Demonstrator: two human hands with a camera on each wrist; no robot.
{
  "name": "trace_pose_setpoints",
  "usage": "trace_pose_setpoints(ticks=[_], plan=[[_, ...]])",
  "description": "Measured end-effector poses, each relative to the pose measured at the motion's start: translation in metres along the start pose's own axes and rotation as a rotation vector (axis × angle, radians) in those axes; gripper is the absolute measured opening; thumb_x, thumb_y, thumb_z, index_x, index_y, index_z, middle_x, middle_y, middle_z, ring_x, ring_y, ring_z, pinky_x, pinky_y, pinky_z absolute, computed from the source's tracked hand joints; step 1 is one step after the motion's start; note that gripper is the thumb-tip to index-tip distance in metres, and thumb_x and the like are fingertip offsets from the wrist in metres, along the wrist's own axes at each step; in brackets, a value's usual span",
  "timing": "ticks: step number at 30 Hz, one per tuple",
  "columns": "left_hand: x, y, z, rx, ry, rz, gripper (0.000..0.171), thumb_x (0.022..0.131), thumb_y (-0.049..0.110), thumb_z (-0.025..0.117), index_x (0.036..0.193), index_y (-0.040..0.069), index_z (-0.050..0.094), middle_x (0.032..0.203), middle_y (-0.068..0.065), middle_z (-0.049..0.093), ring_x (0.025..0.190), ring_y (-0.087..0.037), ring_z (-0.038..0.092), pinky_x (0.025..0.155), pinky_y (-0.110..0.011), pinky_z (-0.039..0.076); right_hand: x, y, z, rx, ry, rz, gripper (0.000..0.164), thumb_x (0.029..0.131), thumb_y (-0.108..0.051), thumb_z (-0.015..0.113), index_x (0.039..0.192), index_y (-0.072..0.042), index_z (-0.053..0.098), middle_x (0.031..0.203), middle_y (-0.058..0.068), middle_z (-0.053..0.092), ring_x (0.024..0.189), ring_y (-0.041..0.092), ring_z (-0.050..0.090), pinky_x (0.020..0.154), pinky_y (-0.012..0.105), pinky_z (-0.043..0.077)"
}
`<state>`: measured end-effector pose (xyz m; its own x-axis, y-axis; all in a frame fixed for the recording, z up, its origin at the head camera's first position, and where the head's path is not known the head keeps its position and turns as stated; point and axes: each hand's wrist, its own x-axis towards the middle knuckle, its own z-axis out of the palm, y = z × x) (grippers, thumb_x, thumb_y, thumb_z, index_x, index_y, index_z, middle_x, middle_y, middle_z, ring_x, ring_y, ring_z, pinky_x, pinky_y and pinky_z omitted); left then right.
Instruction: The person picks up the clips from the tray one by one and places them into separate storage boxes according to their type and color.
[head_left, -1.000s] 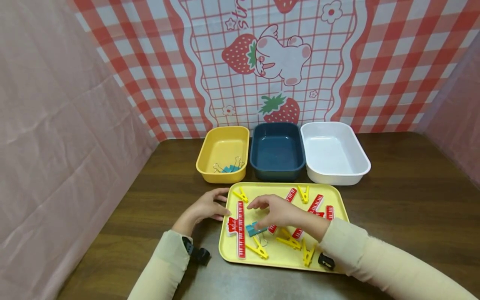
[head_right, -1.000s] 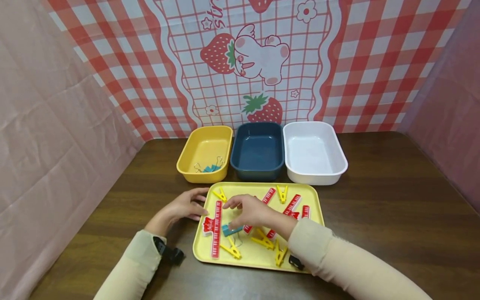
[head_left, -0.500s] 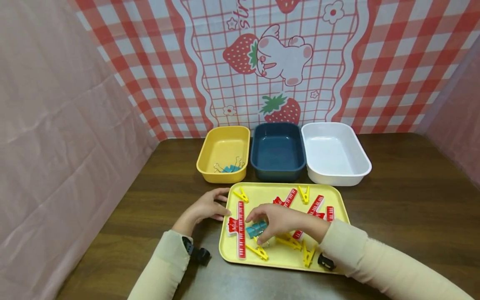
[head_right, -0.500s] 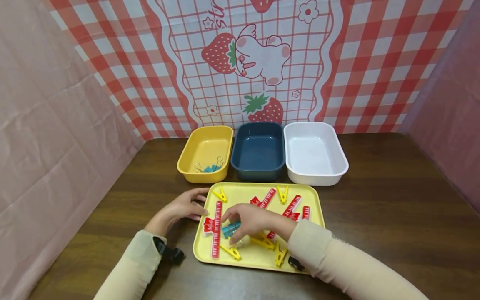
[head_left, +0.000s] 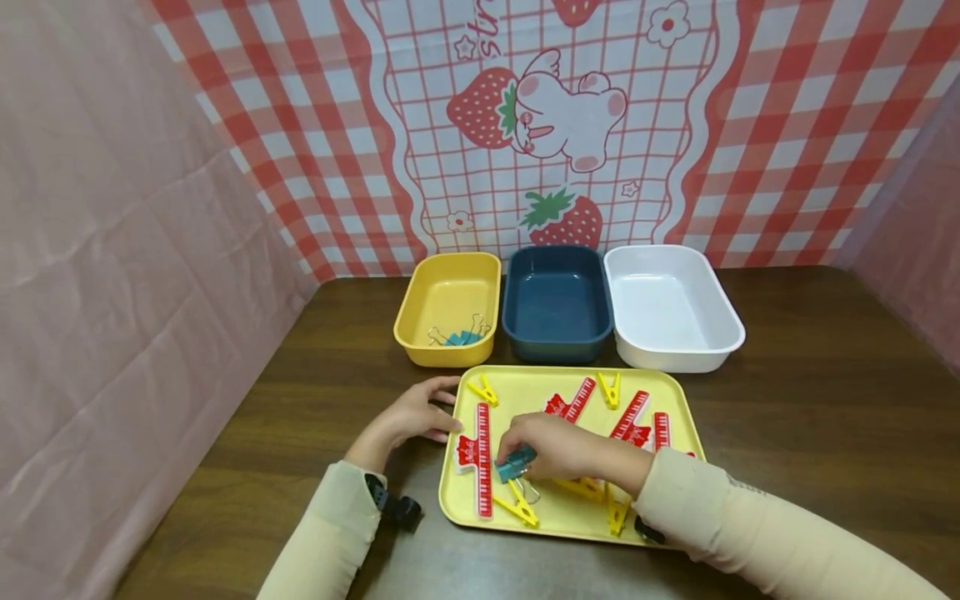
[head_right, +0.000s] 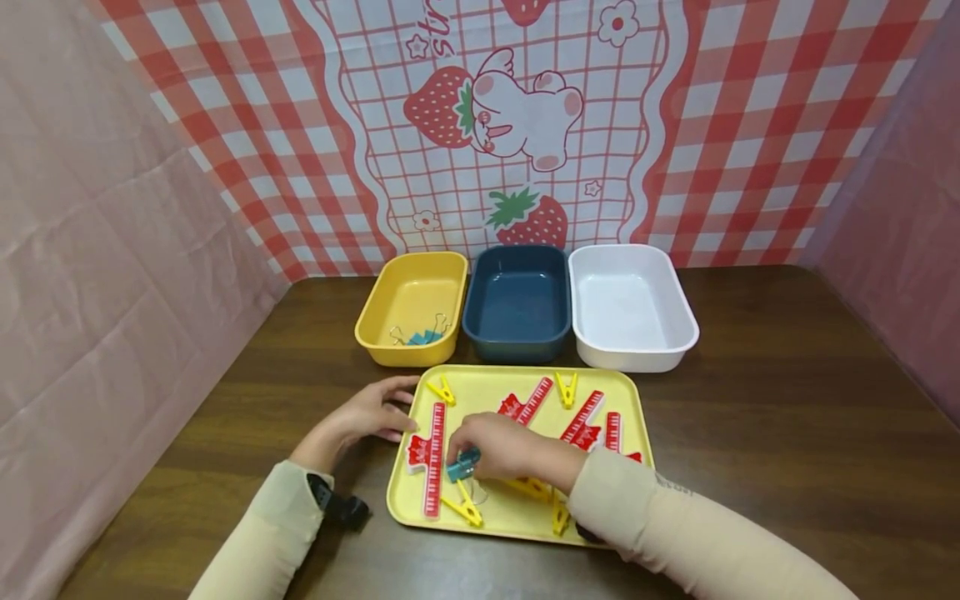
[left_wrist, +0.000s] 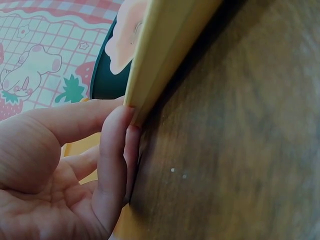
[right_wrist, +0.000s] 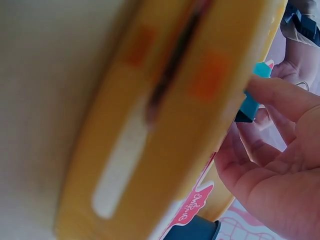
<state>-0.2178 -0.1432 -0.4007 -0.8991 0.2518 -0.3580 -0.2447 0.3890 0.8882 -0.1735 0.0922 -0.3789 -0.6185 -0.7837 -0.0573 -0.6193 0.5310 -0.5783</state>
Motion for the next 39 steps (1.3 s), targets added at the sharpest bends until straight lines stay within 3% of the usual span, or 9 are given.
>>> trace_pose_setpoints(ticks=[14, 21, 28, 39], plan=[[0.002, 0.001, 0.0, -0.002, -0.012, -0.002, 0.07, 0.077, -0.006, 0.071, 0.139, 0.009, 0.042, 0.115, -0.017, 0.05, 0.076, -0.023, 0.062, 0.062, -0.034, 0.056, 0.002, 0.004, -0.004, 0.16, 0.038, 0.072, 0.023, 0.073, 0.002, 0.075, 0.087, -0.015, 0.069, 0.082, -0.006, 0.057, 0.076, 0.012, 0.051, 0.071, 0.027, 0.047], [0.001, 0.001, 0.0, -0.004, -0.019, 0.001, 0.07, 0.077, -0.006, 0.071, 0.139, 0.009, 0.041, 0.115, -0.017, 0.049, 0.076, -0.023, 0.062, 0.062, -0.034, 0.056, 0.005, 0.008, -0.009, 0.378, 0.028, 0.198, 0.019, 0.076, -0.002, 0.075, 0.09, -0.013, 0.069, 0.082, -0.002, 0.059, 0.076, 0.017, 0.051, 0.063, 0.028, 0.049], [0.0, 0.0, -0.001, -0.008, -0.012, 0.006, 0.071, 0.077, -0.007, 0.07, 0.14, 0.008, 0.041, 0.116, -0.018, 0.049, 0.074, -0.023, 0.062, 0.061, -0.034, 0.056, 0.008, 0.01, -0.013, 0.567, 0.038, 0.235, 0.02, 0.075, 0.001, 0.074, 0.094, -0.005, 0.068, 0.08, 0.005, 0.057, 0.067, 0.017, 0.053, 0.059, 0.03, 0.052], [0.001, -0.002, -0.002, -0.011, -0.013, 0.005, 0.07, 0.077, -0.006, 0.071, 0.139, 0.008, 0.041, 0.116, -0.018, 0.049, 0.075, -0.023, 0.062, 0.062, -0.034, 0.057, 0.018, 0.006, -0.023, 0.693, 0.089, 0.381, 0.025, 0.079, 0.0, 0.071, 0.103, -0.001, 0.065, 0.086, 0.011, 0.054, 0.069, 0.018, 0.058, 0.067, 0.036, 0.055]])
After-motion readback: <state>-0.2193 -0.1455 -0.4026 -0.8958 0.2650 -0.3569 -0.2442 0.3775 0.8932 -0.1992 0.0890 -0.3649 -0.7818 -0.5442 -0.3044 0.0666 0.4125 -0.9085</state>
